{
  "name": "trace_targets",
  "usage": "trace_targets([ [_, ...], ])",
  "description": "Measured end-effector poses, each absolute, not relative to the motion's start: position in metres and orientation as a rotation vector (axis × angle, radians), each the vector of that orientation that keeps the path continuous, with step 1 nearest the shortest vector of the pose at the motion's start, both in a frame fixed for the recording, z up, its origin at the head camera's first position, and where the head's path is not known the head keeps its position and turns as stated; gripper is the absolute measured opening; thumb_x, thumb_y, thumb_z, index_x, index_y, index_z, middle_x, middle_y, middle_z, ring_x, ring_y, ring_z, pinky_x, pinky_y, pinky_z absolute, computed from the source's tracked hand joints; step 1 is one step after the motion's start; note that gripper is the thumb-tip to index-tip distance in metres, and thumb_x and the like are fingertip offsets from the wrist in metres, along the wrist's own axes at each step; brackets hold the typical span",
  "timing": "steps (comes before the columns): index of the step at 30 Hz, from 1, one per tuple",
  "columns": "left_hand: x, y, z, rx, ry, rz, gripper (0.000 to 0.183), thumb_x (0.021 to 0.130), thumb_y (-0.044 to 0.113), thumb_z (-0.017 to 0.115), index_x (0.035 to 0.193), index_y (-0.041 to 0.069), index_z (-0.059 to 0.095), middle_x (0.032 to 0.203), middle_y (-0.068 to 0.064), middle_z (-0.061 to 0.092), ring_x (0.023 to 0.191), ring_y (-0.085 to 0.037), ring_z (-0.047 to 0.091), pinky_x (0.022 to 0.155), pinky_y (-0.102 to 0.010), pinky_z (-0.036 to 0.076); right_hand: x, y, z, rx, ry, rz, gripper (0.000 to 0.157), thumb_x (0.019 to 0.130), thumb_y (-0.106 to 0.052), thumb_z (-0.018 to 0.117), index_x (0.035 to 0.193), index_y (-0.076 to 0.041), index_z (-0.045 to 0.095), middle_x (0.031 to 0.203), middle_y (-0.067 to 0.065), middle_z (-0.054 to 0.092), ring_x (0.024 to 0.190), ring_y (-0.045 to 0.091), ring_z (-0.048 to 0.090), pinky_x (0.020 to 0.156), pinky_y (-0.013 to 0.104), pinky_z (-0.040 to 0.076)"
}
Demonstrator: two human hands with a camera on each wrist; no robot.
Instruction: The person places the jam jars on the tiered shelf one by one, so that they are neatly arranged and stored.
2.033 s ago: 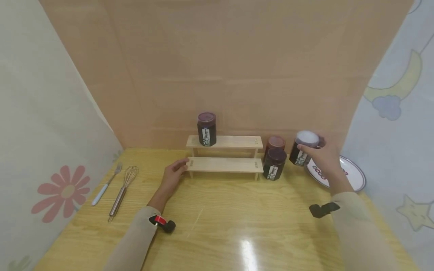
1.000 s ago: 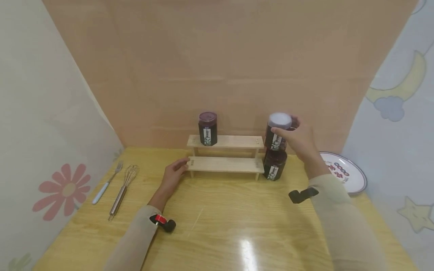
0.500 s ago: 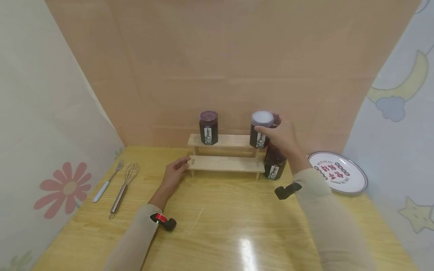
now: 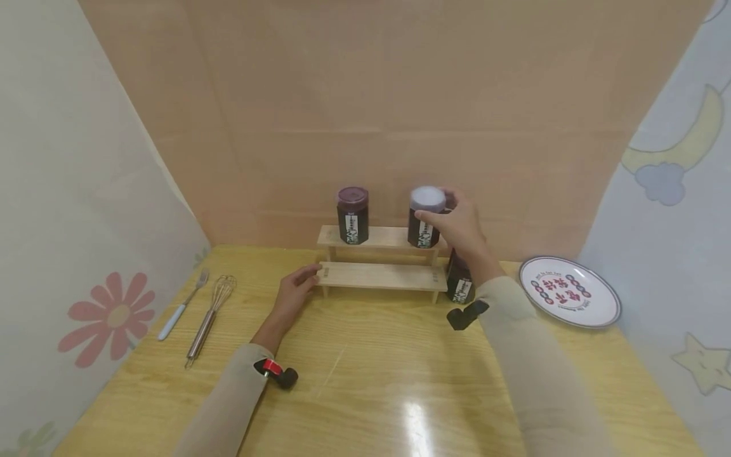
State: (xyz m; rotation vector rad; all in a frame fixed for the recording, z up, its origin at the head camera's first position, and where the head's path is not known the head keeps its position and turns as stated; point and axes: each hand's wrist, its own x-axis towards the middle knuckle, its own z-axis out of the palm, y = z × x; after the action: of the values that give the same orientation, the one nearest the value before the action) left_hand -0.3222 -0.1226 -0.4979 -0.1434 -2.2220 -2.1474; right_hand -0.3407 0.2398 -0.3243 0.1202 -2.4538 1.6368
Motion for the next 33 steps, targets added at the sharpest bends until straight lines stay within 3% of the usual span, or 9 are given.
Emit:
trace_targets([
  [10,-0.323,-0.120,-0.501,-0.149,-2.234,-2.148,0.032,0.103,0.014,0.063,0.135,0.009,0.068,0.145,-0.010,0.063,0.136,-0.025,0.056,0.103,-0.023,0.053,-0.354,0.224,-0.332,0.126,-2.423,1.713,0.080,0.090,-0.027,0.082,0.155,-0.008,0.039,0.148,0.016,0.051,0.132,0.025,0.051,0.100,0.029,0.049],
  [15,-0.325,-0.117,-0.502,-0.175,-2.238,-2.139,0.032,0.103,0.016,0.063,0.134,0.011,0.069,0.144,-0.009,0.064,0.136,-0.024,0.057,0.107,-0.028,0.053,-0.358,0.222,-0.337,0.123,-2.421,1.699,0.080,0.090,-0.027,0.082,0.155,-0.007,0.040,0.149,0.018,0.052,0.134,0.028,0.051,0.105,0.035,0.049],
  [23,-0.322,-0.116,-0.502,-0.131,-2.240,-2.132,0.031,0.102,0.014,0.064,0.132,0.012,0.070,0.143,-0.008,0.065,0.134,-0.024,0.058,0.105,-0.027,0.053,-0.364,0.220,-0.342,0.129,-2.453,1.670,0.085,0.090,-0.032,0.081,0.157,-0.008,0.037,0.153,0.019,0.050,0.139,0.032,0.049,0.113,0.045,0.048],
  [28,-0.324,-0.117,-0.502,-0.129,-2.244,-2.134,0.031,0.102,0.013,0.064,0.132,0.011,0.070,0.143,-0.008,0.065,0.135,-0.024,0.057,0.107,-0.030,0.052,-0.362,0.220,-0.344,0.141,-2.436,1.724,0.089,0.091,-0.032,0.080,0.162,-0.010,0.030,0.161,0.017,0.043,0.147,0.032,0.043,0.120,0.048,0.042],
  [33,-0.326,-0.116,-0.502,-0.108,-2.238,-2.126,0.031,0.102,0.013,0.064,0.132,0.011,0.070,0.143,-0.008,0.065,0.134,-0.023,0.058,0.105,-0.025,0.052,-0.352,0.226,-0.339,0.210,-2.415,1.773,0.095,0.093,-0.030,0.079,0.166,-0.015,0.019,0.170,0.012,0.029,0.155,0.032,0.034,0.126,0.049,0.035],
])
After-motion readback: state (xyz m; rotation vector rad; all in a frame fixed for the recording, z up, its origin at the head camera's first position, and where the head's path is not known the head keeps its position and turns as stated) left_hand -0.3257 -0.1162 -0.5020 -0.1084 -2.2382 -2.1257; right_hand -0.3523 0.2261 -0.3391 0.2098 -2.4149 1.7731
